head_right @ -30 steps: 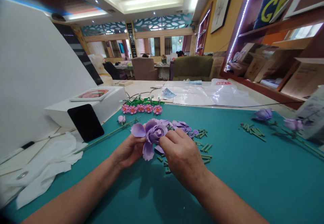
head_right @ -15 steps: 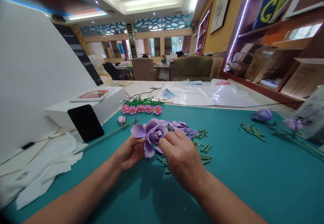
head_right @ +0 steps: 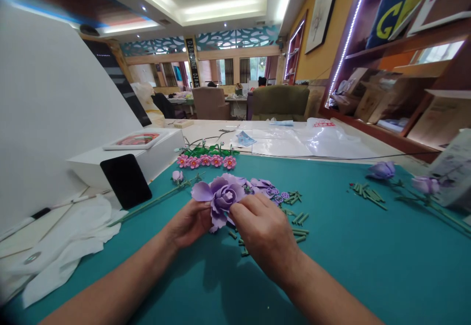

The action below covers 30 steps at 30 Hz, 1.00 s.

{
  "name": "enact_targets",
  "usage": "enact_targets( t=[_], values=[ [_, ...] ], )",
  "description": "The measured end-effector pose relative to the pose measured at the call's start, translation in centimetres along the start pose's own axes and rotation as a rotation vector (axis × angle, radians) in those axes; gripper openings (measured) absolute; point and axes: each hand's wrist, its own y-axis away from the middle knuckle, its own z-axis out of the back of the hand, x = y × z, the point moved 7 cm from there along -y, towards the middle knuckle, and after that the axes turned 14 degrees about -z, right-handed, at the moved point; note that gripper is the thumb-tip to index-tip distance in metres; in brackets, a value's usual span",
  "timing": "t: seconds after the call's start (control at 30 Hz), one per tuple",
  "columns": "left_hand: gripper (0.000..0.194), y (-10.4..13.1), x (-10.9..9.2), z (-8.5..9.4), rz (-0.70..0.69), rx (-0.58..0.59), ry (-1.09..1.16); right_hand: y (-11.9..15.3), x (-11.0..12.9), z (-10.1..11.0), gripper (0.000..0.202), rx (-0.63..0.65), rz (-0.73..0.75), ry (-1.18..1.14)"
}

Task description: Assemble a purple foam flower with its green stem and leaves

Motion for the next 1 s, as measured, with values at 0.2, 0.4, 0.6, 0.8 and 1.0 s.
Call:
enact_targets(
  t=[0.2, 0.4, 0.6, 0.8, 1.0],
  values=[
    [0.032, -0.1, 0.4, 0.3, 0.014, 0.033, -0.023, 0.2, -0.3, -0.4, 0.024, 0.039, -0.021, -0.011],
    [0.032, 0.0, -0.2, -0.4, 0.009, 0.022, -0.004, -0.7, -2.9, 0.1, 0.017, 0.111, -0.324, -0.27],
    [0.046, 0.2, 0.2, -0.1, 0.055, 0.026, -0.035, 0.0, -8.0, -2.6, 0.03, 0.389, -0.884, -0.535],
    [0.051, 0.4, 0.4, -0.4, 0.063, 0.122, -0.086, 1.6, -7.9, -5.2, 0.045, 0.587, -1.104, -0.826],
    [0.05, 0.5, 0.5, -0.8, 0.078, 0.155, -0.098, 2.4, -7.9, -5.9, 0.037, 0.566, -1.177, -0.945]
  ],
)
